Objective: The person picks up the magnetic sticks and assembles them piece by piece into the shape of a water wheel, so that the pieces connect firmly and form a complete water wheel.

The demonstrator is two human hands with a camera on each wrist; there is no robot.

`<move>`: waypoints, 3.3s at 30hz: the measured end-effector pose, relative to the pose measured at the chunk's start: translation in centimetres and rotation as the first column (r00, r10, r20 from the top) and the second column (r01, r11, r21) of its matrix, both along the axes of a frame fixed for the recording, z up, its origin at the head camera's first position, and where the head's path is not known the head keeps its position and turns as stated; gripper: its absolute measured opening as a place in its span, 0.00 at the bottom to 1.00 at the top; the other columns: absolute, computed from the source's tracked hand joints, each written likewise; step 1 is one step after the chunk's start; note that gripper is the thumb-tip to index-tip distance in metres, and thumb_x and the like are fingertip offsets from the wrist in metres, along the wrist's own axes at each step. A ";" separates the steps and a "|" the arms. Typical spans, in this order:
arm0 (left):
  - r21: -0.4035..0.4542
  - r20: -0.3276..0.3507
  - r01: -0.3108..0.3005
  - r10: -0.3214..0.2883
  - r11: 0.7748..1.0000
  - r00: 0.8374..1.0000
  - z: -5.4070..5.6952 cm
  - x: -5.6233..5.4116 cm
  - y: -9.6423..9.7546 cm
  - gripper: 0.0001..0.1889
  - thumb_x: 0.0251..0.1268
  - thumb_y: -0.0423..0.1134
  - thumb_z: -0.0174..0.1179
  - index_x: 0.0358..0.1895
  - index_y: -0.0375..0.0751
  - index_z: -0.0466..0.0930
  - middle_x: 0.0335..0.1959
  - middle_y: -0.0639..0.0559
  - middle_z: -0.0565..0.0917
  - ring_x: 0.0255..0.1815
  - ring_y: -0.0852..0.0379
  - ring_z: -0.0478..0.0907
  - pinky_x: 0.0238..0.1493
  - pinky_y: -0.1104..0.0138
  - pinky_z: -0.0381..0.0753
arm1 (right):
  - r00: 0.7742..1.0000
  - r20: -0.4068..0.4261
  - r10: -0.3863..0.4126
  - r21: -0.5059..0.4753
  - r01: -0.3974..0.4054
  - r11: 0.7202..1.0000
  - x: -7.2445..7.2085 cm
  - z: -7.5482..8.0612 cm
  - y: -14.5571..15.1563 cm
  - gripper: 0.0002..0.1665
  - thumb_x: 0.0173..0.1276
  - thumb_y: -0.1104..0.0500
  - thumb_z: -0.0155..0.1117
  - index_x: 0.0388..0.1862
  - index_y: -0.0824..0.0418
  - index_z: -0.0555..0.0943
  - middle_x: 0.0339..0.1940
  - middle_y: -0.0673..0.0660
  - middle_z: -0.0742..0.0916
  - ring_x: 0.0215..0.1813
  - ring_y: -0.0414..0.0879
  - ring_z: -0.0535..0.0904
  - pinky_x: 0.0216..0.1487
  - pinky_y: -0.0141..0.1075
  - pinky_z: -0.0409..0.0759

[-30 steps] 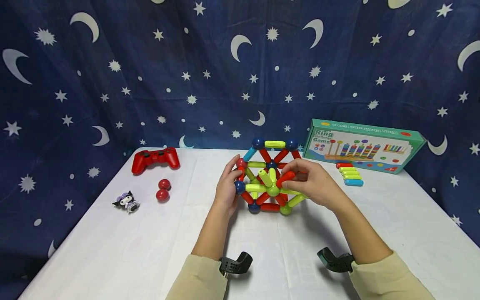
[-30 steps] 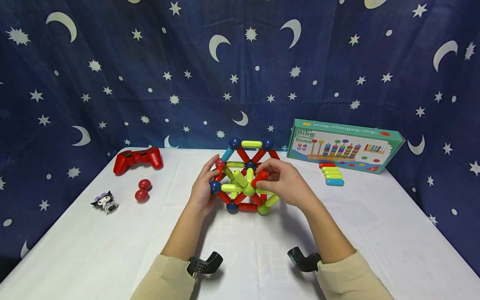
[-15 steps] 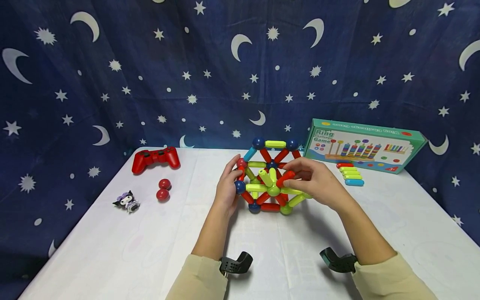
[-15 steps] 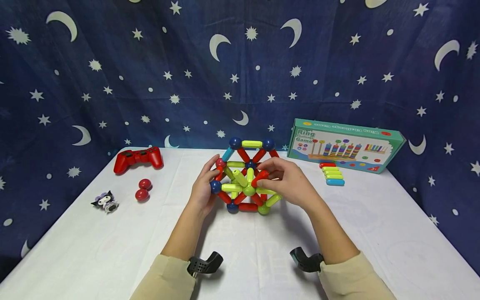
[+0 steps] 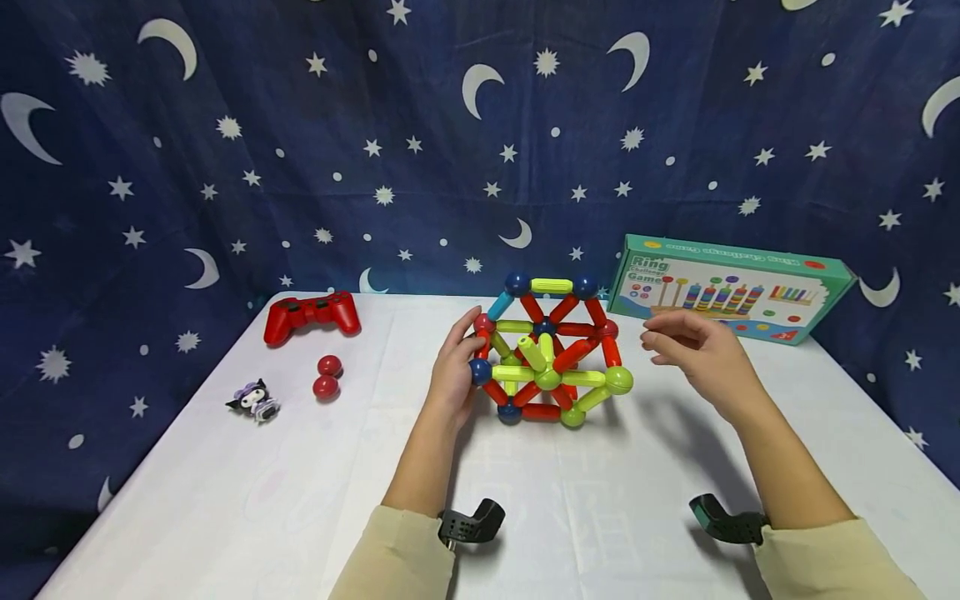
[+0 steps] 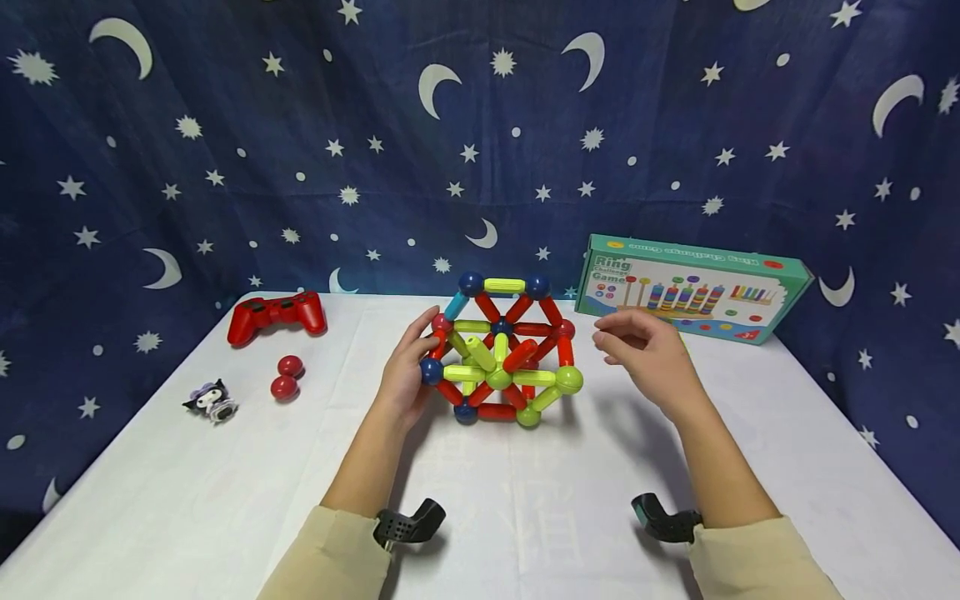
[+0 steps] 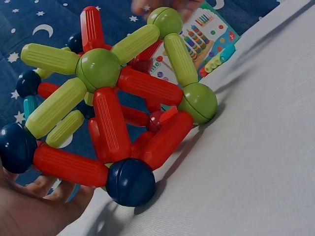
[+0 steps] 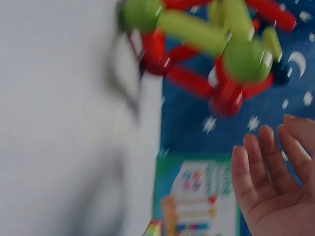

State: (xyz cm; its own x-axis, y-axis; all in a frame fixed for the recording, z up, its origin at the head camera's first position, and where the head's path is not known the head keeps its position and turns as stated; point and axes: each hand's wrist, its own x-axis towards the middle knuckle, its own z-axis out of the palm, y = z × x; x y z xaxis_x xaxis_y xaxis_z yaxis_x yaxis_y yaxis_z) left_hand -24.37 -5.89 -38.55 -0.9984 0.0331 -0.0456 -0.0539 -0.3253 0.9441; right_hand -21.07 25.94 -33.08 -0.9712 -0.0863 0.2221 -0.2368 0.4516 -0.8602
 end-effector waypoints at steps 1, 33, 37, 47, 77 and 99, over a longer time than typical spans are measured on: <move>0.001 0.003 -0.002 0.002 1.000 1.000 0.0 0.0 0.0 0.28 0.76 0.37 0.46 0.76 0.59 0.71 0.77 0.48 0.68 0.68 0.46 0.68 0.76 0.50 0.68 | 1.000 0.008 -0.025 0.015 0.025 1.000 -0.2 -0.3 0.7 0.20 0.78 0.53 0.63 0.59 0.66 0.79 0.43 0.33 0.86 0.45 0.29 0.85 0.44 0.27 0.86; -0.975 -0.119 -0.156 0.215 0.161 0.969 3.2 4.7 -17.7 0.21 0.66 0.41 0.54 0.57 0.31 0.80 0.53 0.28 0.83 0.52 0.31 0.79 0.47 0.43 0.78 | 0.951 0.086 -0.297 0.726 0.144 0.672 -3.1 -5.3 10.5 0.27 0.70 0.61 0.61 0.65 0.71 0.73 0.60 0.81 0.70 0.59 0.80 0.68 0.58 0.75 0.70; -0.986 -0.053 -0.079 0.170 0.149 0.984 2.6 4.8 -18.0 0.19 0.65 0.39 0.59 0.55 0.31 0.80 0.48 0.28 0.84 0.48 0.31 0.80 0.43 0.45 0.79 | 0.947 0.145 -0.286 0.743 0.087 0.664 -3.4 -5.3 10.3 0.31 0.70 0.60 0.62 0.69 0.73 0.70 0.64 0.83 0.68 0.63 0.82 0.65 0.61 0.77 0.66; -0.973 -0.016 0.001 -0.071 0.231 0.997 6.0 5.2 -14.0 0.17 0.68 0.46 0.63 0.53 0.38 0.83 0.44 0.41 0.88 0.43 0.45 0.84 0.44 0.54 0.82 | 0.952 0.149 -0.269 0.732 0.077 0.677 -3.6 -5.1 9.5 0.25 0.69 0.61 0.67 0.59 0.75 0.75 0.57 0.78 0.80 0.58 0.75 0.73 0.62 0.73 0.70; -0.935 -0.247 -0.009 -0.632 0.356 0.735 12.5 2.5 5.7 0.20 0.73 0.42 0.64 0.66 0.46 0.80 0.52 0.52 0.87 0.50 0.60 0.82 0.48 0.73 0.83 | 0.981 0.133 -0.142 0.505 0.056 0.861 -2.1 -4.6 7.1 0.26 0.75 0.54 0.65 0.60 0.73 0.75 0.54 0.74 0.84 0.55 0.69 0.82 0.49 0.51 0.80; -0.918 -0.235 0.033 -0.608 0.396 0.759 11.9 2.2 4.7 0.19 0.71 0.41 0.66 0.63 0.47 0.82 0.52 0.51 0.88 0.51 0.58 0.83 0.48 0.71 0.84 | 0.998 -0.008 0.061 0.304 -0.056 0.951 0.3 0.7 -0.5 0.21 0.74 0.53 0.67 0.60 0.63 0.80 0.54 0.60 0.87 0.49 0.33 0.81 0.48 0.24 0.80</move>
State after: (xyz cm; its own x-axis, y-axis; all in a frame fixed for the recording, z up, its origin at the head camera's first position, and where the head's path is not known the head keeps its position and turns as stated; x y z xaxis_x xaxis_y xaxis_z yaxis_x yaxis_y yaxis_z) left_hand -22.21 -1.18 -26.65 -0.7862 0.5883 0.1893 0.5625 0.5542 0.6136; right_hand -20.73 25.48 -32.37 -0.9587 -0.2086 0.1933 -0.2841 0.6757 -0.6803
